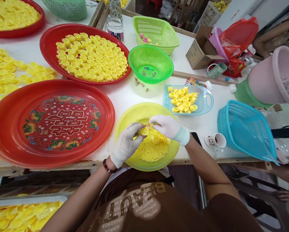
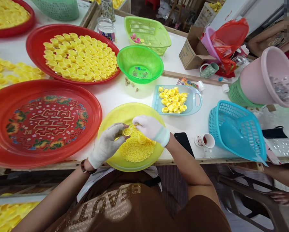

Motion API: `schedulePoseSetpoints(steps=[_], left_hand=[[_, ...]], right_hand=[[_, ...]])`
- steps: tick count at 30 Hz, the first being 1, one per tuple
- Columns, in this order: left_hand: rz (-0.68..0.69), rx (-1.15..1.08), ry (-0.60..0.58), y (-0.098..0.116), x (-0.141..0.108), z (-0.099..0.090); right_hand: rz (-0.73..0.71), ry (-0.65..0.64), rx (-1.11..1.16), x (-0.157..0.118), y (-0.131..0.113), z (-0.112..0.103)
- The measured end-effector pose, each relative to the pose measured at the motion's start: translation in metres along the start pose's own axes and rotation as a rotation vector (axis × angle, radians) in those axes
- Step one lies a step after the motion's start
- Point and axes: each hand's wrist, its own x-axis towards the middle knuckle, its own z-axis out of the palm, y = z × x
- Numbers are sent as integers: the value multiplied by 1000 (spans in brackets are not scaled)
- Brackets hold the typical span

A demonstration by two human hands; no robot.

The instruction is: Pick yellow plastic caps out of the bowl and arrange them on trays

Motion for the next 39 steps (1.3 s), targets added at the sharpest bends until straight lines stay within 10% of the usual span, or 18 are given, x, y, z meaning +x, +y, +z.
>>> schedulePoseSetpoints(steps=[32,39], left_hand=[[0,249,27,1,-8,-25],[-19,152,92,0,-16,-28]], right_hand=[[-210,22,146,11,-44,14],[-48,99,191,3,-23,5]])
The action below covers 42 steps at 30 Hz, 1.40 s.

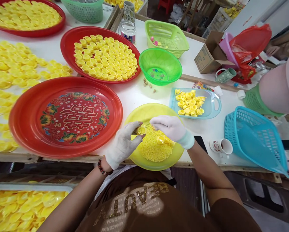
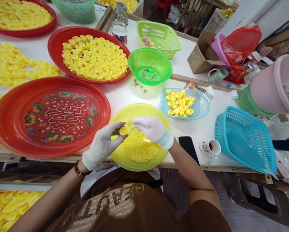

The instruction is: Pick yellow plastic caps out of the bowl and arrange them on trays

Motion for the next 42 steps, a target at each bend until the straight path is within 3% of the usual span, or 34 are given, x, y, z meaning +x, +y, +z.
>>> schedulePoseSetpoints(steps=[4,7,12,15,18,22,26,29,32,35,38,40,42], left_hand=[[-1,195,157,-12,2,-37],[-126,423,265,-41,3,-66],[-265,583,83,-100,-8,-82],[-274,569,-67,-114,-18,-82],[-281,544,-130,-100,-24,-88],[-193,398,19,-48,-25,-83],[1,69,-63,2,-24,-34],[1,-51,-10,14,-23,3],[-50,-151,55,12,-24,15],[-127,-217,65,7,-24,9],[-180,-251,97,2,-19,-1],[-179,-184,102,2,-15,-4],[-168,-91,77,4,-13,-4]], right_hand=[[14,-46,-93,1,17,0],[-6,-131,-217,1,28,1],[-8,-393,-560,-13,33,3],[57,-538,-649,-25,34,8],[79,-566,-592,-28,35,13],[123,-368,-127,-18,28,17],[277,-171,411,-11,12,32],[342,-197,678,-14,9,45],[348,-276,788,-14,17,46],[288,-302,532,1,30,35],[230,-345,-101,23,43,29],[238,-492,-397,33,48,33],[219,-675,-474,35,50,42]])
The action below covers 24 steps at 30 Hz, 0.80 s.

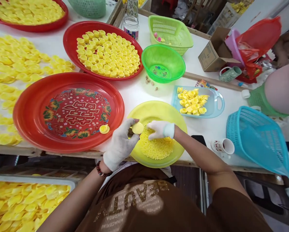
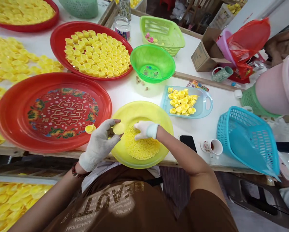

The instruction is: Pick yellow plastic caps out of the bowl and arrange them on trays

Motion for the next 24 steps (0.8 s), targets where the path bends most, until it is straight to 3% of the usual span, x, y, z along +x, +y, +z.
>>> schedulePoseSetpoints(steps=[3,5,10,15,17,21,24], left_hand=[[22,103,-54,0,0,7],[39,167,-87,-1,0,13],[20,177,-155,2,3,20],[-212,-291,-329,15,11,20],[-266,-429,-324,16,13,24],[-337,-399,-276,12,16,35],[-429,-549,-288,11,18,42]], right_hand=[[-109,-167,17,-3,-6,11],[-128,-198,91,-13,-5,12],[-192,34,310,-50,5,-5],[-188,168,390,-65,5,-15],[-172,213,426,-66,0,-16],[-149,311,507,-67,-8,-17],[-118,356,517,-68,-10,-15]])
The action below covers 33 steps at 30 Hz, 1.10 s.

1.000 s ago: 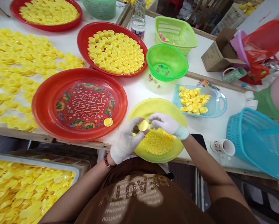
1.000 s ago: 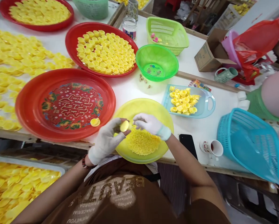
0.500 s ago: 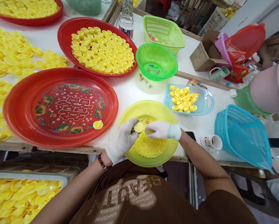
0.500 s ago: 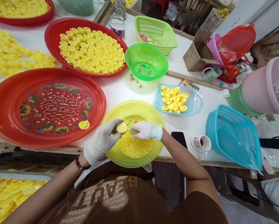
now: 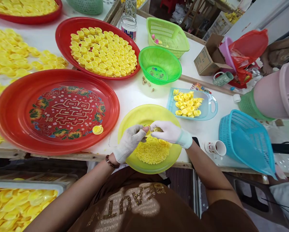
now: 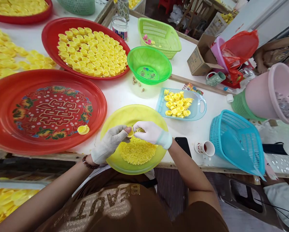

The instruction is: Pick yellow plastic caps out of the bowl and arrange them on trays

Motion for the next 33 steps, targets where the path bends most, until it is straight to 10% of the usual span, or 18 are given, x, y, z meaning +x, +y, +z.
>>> schedulePoseSetpoints(steps=[13,33], left_hand=[[16,-84,74,1,2,6],[113,9,15,-4,-3,0]], right_hand=[[-152,191,-119,1,-15,13],[9,256,139,-9,-15,1]])
